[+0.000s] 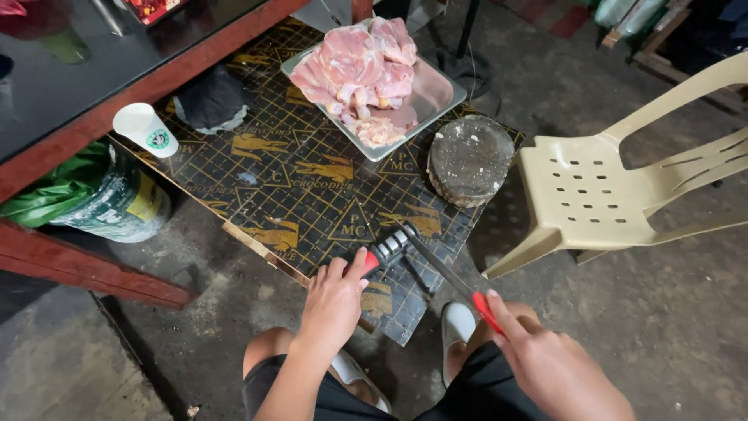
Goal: The person sharpens a knife and a pair of scissors using a handheld multi-stage sharpener. They first sharpen the knife, then retrieve the scissors from a shelf, and proceed to sharpen the scissors by running the blades through the sharpener.
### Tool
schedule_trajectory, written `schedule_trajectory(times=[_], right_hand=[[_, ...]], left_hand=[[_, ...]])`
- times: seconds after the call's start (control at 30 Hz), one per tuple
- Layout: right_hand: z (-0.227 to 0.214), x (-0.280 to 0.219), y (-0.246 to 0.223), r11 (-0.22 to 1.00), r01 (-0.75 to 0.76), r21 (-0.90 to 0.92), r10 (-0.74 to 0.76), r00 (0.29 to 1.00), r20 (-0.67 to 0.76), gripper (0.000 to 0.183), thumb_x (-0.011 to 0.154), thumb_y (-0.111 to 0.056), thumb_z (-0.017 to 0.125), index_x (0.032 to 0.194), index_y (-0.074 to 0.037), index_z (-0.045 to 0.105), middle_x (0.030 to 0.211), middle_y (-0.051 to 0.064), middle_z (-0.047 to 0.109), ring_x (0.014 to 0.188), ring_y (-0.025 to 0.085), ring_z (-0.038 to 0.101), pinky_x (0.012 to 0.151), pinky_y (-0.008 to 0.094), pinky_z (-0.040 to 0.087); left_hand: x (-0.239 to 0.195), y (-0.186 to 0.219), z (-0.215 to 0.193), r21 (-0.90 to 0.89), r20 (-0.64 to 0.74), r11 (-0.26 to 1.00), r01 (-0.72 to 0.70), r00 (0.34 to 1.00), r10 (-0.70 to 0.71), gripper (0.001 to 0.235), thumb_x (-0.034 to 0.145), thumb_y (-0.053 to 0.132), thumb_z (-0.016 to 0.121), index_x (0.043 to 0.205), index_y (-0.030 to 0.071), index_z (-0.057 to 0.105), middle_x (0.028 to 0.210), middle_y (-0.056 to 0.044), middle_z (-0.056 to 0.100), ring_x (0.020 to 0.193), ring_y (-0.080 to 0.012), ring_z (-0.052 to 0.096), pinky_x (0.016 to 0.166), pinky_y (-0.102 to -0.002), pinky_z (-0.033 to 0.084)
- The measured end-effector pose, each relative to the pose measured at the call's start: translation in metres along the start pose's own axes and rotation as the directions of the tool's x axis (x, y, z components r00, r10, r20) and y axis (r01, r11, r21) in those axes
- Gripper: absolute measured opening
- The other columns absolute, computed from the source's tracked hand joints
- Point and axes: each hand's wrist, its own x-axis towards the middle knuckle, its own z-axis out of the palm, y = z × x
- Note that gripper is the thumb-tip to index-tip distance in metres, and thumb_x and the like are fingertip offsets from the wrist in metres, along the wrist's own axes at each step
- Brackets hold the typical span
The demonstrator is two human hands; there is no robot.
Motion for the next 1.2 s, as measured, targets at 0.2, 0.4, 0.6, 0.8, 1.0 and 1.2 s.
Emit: schedule_trajectory(times=[0.2,0.4,0.6,0.8,1.0,1.2], right_hand=[[-0.046,0.065,-0.067,0.972,-0.212,0.098,0.186,0.956,0.226,0.061,0.106,-0.048,0.032,0.162,-0.043,0.008,0.129,0.001,0.061,0.109,0.041,0.068,0.077,0.060,0.056],[0.026,0.117,-0.058,0.980,0.186,0.068,-0.147,0.912,-0.383,0.067,0.105,-0.027,0.051,0.163,-0.009,0.024,0.096,0.013,0.059,0.044,0.042,0.057,0.037,0.050,0.047],[0.011,0.050,-0.033,0.995,-0.096,-0.017,0.095,0.995,-0.032,0.066,0.106,-0.044,0.038,0.165,-0.036,0.010,0.101,0.001,0.061,0.077,0.039,0.074,0.047,0.056,0.046],[0.014,-0.002,0.011,0.978,-0.204,-0.033,0.206,0.950,0.235,0.079,0.099,-0.058,0.038,0.164,-0.049,-0.006,0.151,-0.001,0.040,0.099,0.052,0.072,0.082,0.059,0.056],[-0.016,0.021,-0.011,0.999,-0.047,0.010,0.046,0.994,0.104,0.075,0.101,-0.041,0.045,0.166,-0.031,0.008,0.121,0.001,0.064,0.086,0.042,0.073,0.067,0.051,0.056],[0.003,0.115,-0.048,0.979,0.203,0.030,-0.194,0.963,-0.189,0.068,0.104,-0.029,0.049,0.163,-0.009,0.022,0.103,0.016,0.065,0.073,0.046,0.070,0.058,0.056,0.055]], left_hand=[[0.002,0.005,-0.006,0.008,0.063,0.999,0.031,0.998,-0.031,0.055,0.103,0.019,0.056,0.155,0.010,0.042,0.111,-0.017,0.057,0.096,-0.0384,0.057,0.079,-0.053,0.049],[0.001,0.005,-0.001,0.028,0.077,0.998,0.057,0.995,-0.059,0.056,0.104,0.021,0.057,0.157,0.011,0.040,0.116,-0.019,0.057,0.098,-0.0397,0.057,0.079,-0.054,0.049],[0.000,0.004,-0.001,0.022,0.047,0.999,0.044,0.998,-0.045,0.056,0.103,0.021,0.057,0.156,0.010,0.041,0.113,-0.018,0.057,0.097,-0.0401,0.058,0.081,-0.054,0.048],[0.000,0.004,-0.002,-0.001,0.060,0.999,0.044,0.997,-0.044,0.055,0.104,0.019,0.056,0.157,0.010,0.040,0.111,-0.019,0.056,0.097,-0.0395,0.057,0.080,-0.052,0.048],[0.001,0.006,-0.004,0.030,0.077,0.998,0.047,0.996,-0.049,0.055,0.105,0.018,0.055,0.157,0.010,0.039,0.110,-0.018,0.055,0.097,-0.0388,0.056,0.081,-0.052,0.048],[0.002,0.009,-0.006,0.022,0.109,0.998,0.062,0.992,-0.064,0.056,0.104,0.016,0.056,0.157,0.010,0.039,0.115,-0.021,0.055,0.102,-0.0413,0.056,0.085,-0.055,0.046]])
